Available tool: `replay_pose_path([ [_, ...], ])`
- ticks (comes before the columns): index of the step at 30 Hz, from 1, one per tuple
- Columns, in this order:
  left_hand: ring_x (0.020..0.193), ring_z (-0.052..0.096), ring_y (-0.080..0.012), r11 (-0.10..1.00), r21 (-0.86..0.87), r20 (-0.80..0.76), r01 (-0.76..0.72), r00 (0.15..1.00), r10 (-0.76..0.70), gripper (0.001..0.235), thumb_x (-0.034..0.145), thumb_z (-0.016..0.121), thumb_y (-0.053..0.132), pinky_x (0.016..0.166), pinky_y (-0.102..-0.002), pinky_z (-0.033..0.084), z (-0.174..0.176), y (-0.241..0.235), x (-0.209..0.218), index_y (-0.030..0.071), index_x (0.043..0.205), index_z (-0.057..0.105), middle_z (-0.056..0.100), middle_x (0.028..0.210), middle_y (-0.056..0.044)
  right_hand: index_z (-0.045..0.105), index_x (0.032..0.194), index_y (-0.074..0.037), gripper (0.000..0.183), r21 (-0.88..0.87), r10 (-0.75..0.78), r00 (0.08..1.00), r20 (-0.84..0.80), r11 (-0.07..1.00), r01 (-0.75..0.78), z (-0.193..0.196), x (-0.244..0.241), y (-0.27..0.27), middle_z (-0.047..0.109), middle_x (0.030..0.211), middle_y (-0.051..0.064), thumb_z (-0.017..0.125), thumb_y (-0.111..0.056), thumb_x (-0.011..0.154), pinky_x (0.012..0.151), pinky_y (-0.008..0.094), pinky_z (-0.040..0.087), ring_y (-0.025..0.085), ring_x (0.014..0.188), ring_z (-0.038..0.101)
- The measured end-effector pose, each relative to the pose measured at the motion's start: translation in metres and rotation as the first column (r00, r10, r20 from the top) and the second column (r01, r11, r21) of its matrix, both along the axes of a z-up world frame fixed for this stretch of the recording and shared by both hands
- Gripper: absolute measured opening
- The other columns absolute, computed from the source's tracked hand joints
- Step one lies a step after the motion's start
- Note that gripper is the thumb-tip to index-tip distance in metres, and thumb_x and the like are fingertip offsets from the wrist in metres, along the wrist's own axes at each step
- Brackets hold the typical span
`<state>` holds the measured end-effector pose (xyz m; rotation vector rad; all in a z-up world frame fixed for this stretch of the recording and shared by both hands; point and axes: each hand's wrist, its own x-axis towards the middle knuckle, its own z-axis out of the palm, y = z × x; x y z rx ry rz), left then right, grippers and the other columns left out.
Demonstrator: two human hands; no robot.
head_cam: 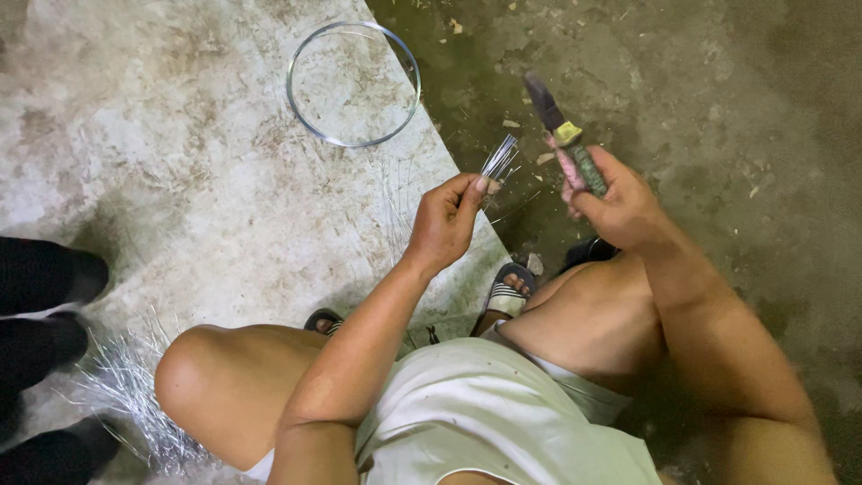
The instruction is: The person sits on the floor and bends a long piece of metal wire into a circular shape. They use pliers to cut the wire and then continue to bend and shape it by hand.
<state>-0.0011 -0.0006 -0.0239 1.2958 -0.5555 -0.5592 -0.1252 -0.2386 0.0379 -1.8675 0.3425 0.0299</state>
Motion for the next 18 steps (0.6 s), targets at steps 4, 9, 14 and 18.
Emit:
replay_pose_path([
  [4,0.077,0.05,-0.0033,1.0,-0.01,0.042,0.008,0.999,-0.008,0.031,0.111,0.054,0.024,0.069,-0.022,0.045,0.0018,-0.0012,0.0015,-0.001,0.111,0.072,0.062,0.083,0.005,0.057,0.129,-0.004,0.04,0.006,0.097,0.995,0.006,0.995,-0.097,-0.0011,-0.0013,0.002,0.063,0.1,0.0,0.067,-0.002,0.091,0.088,0.024,0.05,0.008,0.096,0.059],
  [9,0.072,0.045,-0.0033,1.0,0.012,0.042,0.019,0.999,-0.019,0.03,0.11,0.054,0.024,0.063,-0.023,0.039,0.0025,0.0006,0.0002,0.0,0.11,0.073,0.056,0.078,0.006,0.059,0.127,-0.007,0.036,-0.023,0.069,0.996,-0.05,0.997,-0.07,0.0012,-0.002,0.0033,0.064,0.099,-0.001,0.066,-0.005,0.091,0.082,0.024,0.05,0.007,0.092,0.06],
  [14,0.072,0.045,-0.0034,1.0,-0.013,0.016,0.026,1.0,-0.026,0.029,0.11,0.054,0.023,0.063,-0.023,0.04,0.0033,-0.001,0.0,0.0,0.108,0.072,0.056,0.078,0.006,0.059,0.126,-0.005,0.037,-0.079,0.071,0.997,-0.001,0.994,-0.071,0.0024,-0.0044,0.0025,0.063,0.098,-0.001,0.067,-0.003,0.09,0.084,0.023,0.049,0.008,0.093,0.058],
  [18,0.073,0.047,-0.0031,0.999,-0.013,0.052,0.042,0.998,-0.041,0.03,0.11,0.054,0.023,0.065,-0.022,0.042,0.0046,0.0004,0.0006,-0.001,0.107,0.072,0.057,0.079,0.006,0.058,0.129,-0.006,0.041,-0.065,0.07,0.998,0.001,0.995,-0.07,0.0015,-0.0038,0.0037,0.062,0.097,-0.002,0.067,-0.002,0.089,0.082,0.024,0.049,0.007,0.092,0.058],
])
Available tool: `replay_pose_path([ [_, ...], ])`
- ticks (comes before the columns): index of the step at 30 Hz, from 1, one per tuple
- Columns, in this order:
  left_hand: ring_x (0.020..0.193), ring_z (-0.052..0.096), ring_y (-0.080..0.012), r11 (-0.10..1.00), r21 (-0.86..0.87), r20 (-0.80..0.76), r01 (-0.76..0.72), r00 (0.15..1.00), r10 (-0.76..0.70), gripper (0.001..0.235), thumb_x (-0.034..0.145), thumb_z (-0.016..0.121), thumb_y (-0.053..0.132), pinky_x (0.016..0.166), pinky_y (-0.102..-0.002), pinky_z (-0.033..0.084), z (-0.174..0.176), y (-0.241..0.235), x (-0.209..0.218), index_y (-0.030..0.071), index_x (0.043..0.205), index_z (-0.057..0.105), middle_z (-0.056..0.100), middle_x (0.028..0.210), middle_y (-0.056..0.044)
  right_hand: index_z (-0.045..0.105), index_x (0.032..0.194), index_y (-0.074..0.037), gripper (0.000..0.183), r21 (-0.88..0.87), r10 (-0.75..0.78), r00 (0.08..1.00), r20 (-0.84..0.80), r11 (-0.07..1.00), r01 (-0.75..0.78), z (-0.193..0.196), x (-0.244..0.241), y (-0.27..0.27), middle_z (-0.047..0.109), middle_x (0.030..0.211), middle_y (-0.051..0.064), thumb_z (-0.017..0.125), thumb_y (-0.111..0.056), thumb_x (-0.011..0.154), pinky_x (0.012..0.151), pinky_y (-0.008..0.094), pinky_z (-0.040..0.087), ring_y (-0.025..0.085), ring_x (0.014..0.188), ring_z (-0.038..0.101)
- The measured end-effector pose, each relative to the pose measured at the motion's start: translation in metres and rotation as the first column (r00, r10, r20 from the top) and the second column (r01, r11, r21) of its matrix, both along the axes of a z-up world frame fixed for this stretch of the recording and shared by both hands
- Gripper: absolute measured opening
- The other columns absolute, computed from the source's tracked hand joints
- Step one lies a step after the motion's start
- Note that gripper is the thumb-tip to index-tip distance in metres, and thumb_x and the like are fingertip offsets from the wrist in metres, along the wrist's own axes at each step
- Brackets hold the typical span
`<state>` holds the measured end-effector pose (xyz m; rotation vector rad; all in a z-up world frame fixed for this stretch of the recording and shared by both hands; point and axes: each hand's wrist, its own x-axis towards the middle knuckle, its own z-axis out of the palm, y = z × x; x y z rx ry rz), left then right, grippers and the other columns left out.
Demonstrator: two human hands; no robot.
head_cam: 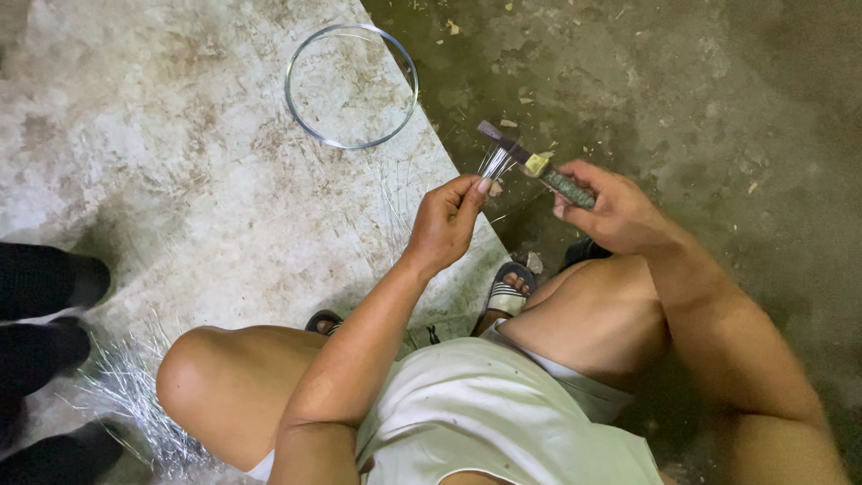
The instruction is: The person sits on the floor and bends a long piece of metal wire into a circular shape. They use pliers to cut the wire and then continue to bend and shape it by hand.
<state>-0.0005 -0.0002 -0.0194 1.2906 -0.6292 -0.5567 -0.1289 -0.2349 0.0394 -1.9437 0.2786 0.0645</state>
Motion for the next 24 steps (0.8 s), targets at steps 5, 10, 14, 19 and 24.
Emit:
replay_pose_path([
  [5,0.067,0.039,-0.0037,1.0,0.031,-0.006,0.002,1.0,-0.002,0.029,0.11,0.055,0.022,0.059,-0.024,0.035,0.002,0.001,-0.002,0.0,0.105,0.072,0.047,0.072,0.007,0.058,0.127,-0.005,0.036,0.03,-0.05,0.999,0.02,0.998,0.05,0.006,0.001,0.002,0.064,0.097,-0.002,0.067,-0.002,0.092,0.083,0.025,0.05,0.008,0.092,0.06],
  [10,0.065,0.038,-0.0032,0.998,0.06,-0.012,0.018,1.0,-0.017,0.029,0.11,0.054,0.023,0.057,-0.024,0.034,0.006,0.002,-0.002,0.001,0.104,0.072,0.046,0.07,0.007,0.058,0.13,-0.007,0.044,-0.077,-0.024,0.999,-0.043,0.997,0.021,0.013,0.0,0.007,0.065,0.099,-0.003,0.073,-0.004,0.088,0.085,0.025,0.05,0.007,0.095,0.059],
  [14,0.066,0.037,-0.0037,0.998,0.057,-0.016,0.022,1.0,-0.021,0.029,0.11,0.055,0.023,0.057,-0.024,0.033,0.006,0.002,-0.003,0.001,0.103,0.072,0.045,0.07,0.007,0.06,0.129,-0.006,0.039,-0.117,-0.028,0.999,-0.041,0.993,0.023,0.008,-0.005,0.011,0.061,0.098,-0.001,0.07,-0.003,0.091,0.082,0.026,0.048,0.008,0.093,0.055],
  [19,0.066,0.039,-0.0033,0.997,0.071,0.01,-0.004,1.0,0.003,0.029,0.109,0.055,0.024,0.058,-0.023,0.035,0.006,0.001,-0.003,0.001,0.106,0.074,0.048,0.07,0.008,0.058,0.131,-0.005,0.039,0.079,-0.037,0.999,-0.028,0.996,0.039,-0.002,-0.006,0.008,0.063,0.101,-0.001,0.071,-0.003,0.093,0.086,0.023,0.049,0.007,0.096,0.059],
  [24,0.067,0.04,-0.0033,0.999,0.043,-0.027,0.016,1.0,-0.015,0.031,0.109,0.055,0.025,0.059,-0.023,0.036,0.003,-0.001,-0.002,0.001,0.105,0.073,0.049,0.072,0.008,0.056,0.133,-0.006,0.046,-0.024,-0.01,0.999,-0.052,1.0,0.008,-0.006,-0.006,0.008,0.063,0.102,-0.001,0.071,-0.002,0.089,0.084,0.024,0.05,0.007,0.097,0.059],
])
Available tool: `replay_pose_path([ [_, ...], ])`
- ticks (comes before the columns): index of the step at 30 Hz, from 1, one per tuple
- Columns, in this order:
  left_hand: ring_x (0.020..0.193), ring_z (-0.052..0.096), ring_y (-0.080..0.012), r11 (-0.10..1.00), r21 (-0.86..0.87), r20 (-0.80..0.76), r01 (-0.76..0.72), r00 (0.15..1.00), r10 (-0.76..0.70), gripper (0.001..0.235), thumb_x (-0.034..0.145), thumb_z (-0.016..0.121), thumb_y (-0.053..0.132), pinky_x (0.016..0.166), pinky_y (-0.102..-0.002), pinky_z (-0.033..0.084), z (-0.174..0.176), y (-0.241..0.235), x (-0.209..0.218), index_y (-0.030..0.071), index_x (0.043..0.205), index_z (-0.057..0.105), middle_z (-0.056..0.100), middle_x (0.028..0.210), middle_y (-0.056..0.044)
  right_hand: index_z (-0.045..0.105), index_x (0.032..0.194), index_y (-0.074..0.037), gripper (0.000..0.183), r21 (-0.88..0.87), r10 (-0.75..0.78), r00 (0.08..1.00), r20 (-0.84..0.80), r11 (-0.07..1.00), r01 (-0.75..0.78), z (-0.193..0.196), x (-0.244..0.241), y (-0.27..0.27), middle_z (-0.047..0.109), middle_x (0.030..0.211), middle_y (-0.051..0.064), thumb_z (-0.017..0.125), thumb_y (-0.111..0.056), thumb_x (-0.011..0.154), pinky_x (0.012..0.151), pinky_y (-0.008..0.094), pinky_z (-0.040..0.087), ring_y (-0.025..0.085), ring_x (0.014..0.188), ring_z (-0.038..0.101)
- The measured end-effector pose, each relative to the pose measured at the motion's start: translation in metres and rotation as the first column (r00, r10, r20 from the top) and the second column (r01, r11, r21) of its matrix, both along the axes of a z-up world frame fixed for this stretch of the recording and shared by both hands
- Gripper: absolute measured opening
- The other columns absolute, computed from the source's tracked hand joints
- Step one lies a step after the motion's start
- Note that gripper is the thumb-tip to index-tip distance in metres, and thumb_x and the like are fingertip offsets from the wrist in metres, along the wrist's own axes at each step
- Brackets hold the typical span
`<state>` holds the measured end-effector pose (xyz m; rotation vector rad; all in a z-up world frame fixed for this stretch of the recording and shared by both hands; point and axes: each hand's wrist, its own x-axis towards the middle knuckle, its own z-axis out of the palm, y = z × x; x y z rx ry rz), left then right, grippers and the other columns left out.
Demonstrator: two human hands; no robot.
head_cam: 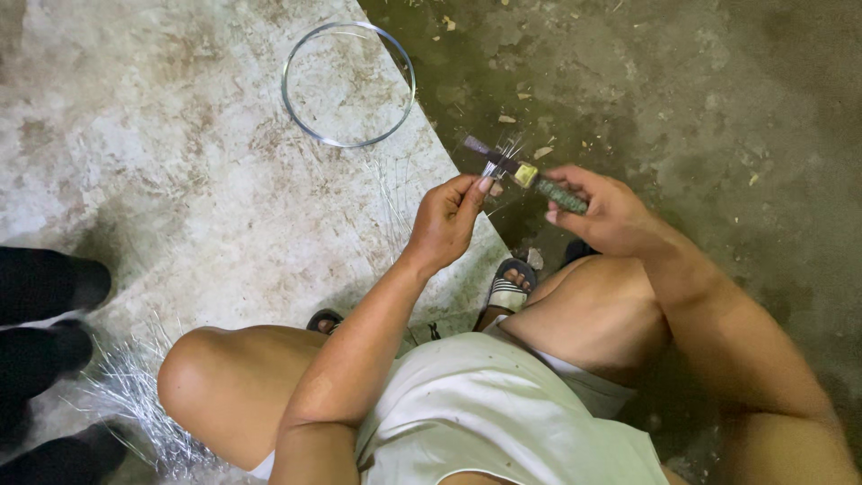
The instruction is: The person sits on the floor and bends a long piece of metal wire into a circular shape. They use pliers to cut the wire and then continue to bend and shape it by hand.
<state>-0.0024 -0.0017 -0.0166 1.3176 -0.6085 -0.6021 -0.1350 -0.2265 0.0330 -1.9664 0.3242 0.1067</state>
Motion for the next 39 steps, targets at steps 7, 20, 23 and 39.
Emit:
replay_pose_path([
  [7,0.068,0.041,-0.0034,1.0,-0.001,0.004,0.005,1.0,-0.005,0.031,0.111,0.055,0.025,0.059,-0.024,0.036,-0.003,0.0,0.004,0.0,0.102,0.072,0.05,0.072,0.007,0.056,0.134,-0.006,0.049,-0.138,0.055,0.998,0.016,0.989,-0.052,0.005,0.002,0.009,0.069,0.099,0.001,0.072,-0.002,0.088,0.079,0.025,0.052,0.007,0.094,0.062],
  [20,0.068,0.042,-0.0043,1.0,0.002,-0.005,0.006,1.0,-0.006,0.032,0.11,0.055,0.026,0.06,-0.023,0.038,-0.007,0.001,0.001,0.0,0.103,0.073,0.05,0.071,0.006,0.06,0.134,-0.009,0.051,-0.247,0.057,0.998,0.007,0.967,-0.054,0.014,0.0,0.015,0.068,0.104,0.003,0.075,-0.006,0.086,0.073,0.028,0.051,0.012,0.091,0.059],
  [23,0.068,0.043,-0.0041,1.0,-0.012,0.004,0.008,1.0,-0.008,0.034,0.11,0.054,0.027,0.061,-0.023,0.038,-0.004,-0.002,0.005,0.0,0.102,0.073,0.051,0.072,0.006,0.06,0.135,-0.007,0.051,-0.264,0.027,0.997,0.072,0.965,-0.007,0.013,-0.004,0.0,0.069,0.107,0.002,0.077,-0.008,0.086,0.077,0.027,0.052,0.011,0.092,0.061],
  [39,0.053,0.034,-0.0024,0.996,-0.09,-0.12,-0.003,0.993,-0.008,0.034,0.113,0.053,0.031,0.049,-0.023,0.026,0.027,0.018,0.029,0.003,0.102,0.069,0.044,0.064,0.007,0.06,0.13,0.002,0.056,-0.704,-0.756,0.649,0.086,0.415,0.577,-0.176,-0.193,-0.109,0.064,0.114,0.025,0.074,-0.043,0.1,0.088,0.051,0.048,0.041,0.105,0.062],
])
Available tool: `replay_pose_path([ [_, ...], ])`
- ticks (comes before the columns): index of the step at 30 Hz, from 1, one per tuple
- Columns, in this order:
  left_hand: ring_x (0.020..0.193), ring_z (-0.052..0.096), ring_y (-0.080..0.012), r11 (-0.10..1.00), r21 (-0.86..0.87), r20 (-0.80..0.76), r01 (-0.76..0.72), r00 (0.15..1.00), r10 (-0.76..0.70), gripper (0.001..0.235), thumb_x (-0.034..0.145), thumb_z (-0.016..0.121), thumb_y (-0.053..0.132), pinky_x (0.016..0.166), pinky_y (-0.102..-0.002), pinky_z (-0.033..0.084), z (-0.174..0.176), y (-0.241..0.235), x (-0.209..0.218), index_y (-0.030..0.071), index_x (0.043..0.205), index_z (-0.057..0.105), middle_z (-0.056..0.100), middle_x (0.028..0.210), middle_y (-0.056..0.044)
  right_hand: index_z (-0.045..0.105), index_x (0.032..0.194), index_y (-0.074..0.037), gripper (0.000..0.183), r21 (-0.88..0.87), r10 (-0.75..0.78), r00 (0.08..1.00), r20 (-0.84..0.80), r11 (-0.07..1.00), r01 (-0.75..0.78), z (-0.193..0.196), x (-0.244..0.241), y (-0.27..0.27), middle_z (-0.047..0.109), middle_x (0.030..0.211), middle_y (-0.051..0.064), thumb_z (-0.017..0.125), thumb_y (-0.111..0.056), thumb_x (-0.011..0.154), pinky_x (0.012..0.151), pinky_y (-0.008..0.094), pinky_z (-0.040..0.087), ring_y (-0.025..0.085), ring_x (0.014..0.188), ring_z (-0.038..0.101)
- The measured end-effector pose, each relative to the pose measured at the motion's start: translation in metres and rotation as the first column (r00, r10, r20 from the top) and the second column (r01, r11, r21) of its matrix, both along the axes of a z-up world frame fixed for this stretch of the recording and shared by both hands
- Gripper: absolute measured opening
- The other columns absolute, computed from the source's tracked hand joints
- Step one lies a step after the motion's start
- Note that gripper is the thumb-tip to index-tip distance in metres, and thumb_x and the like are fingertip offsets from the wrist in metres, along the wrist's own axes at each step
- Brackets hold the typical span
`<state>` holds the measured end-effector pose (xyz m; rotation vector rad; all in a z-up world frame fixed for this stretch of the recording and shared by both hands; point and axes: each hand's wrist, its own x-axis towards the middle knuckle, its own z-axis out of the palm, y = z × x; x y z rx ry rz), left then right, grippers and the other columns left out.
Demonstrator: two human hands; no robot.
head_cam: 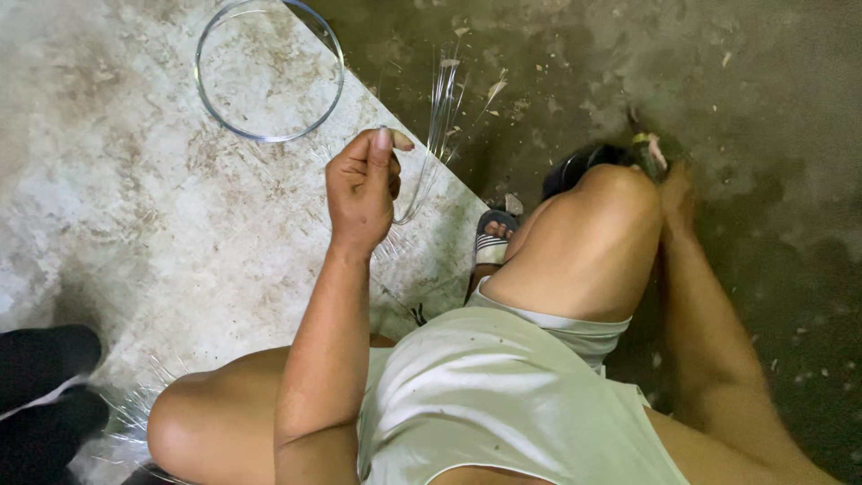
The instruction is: The person sits on the floor and bends a long piece of metal wire into a circular shape. They use pliers to cut the wire and then continue to bend and shape it by hand.
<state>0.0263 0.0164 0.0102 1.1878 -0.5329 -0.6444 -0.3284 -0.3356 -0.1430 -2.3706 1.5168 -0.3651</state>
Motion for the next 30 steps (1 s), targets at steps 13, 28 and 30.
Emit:
replay_pose_path([
  [13,0.05,0.025,-0.0042,0.995,-0.097,-0.146,-0.018,0.989,0.004,0.037,0.112,0.054,0.032,0.047,-0.025,0.022,0.008,-0.01,0.0,-0.001,0.098,0.064,0.035,0.061,0.006,0.061,0.132,0.002,0.043,0.002,-0.105,0.964,-0.245,0.994,0.109,-0.077,-0.033,0.074,0.065,0.122,0.022,0.067,-0.032,0.106,0.098,0.048,0.051,0.036,0.114,0.063],
  [28,0.051,0.021,-0.0042,0.966,-0.257,-0.264,-0.022,0.963,-0.048,0.033,0.113,0.053,0.031,0.047,-0.026,0.019,0.011,-0.009,0.006,0.002,0.102,0.065,0.031,0.062,0.007,0.062,0.135,0.003,0.031,0.086,-0.044,0.971,-0.236,0.994,0.066,-0.043,-0.02,0.019,0.066,0.131,0.019,0.059,-0.019,0.113,0.11,0.044,0.054,0.03,0.125,0.065],
  [30,0.051,0.021,-0.0041,0.961,-0.277,-0.285,-0.021,0.957,-0.062,0.033,0.113,0.053,0.031,0.047,-0.026,0.019,0.011,-0.007,0.008,0.002,0.103,0.065,0.03,0.062,0.008,0.062,0.135,0.003,0.03,0.096,-0.058,0.982,-0.181,0.992,0.076,-0.028,-0.017,0.016,0.067,0.132,0.019,0.058,-0.017,0.114,0.111,0.043,0.054,0.03,0.127,0.065],
])
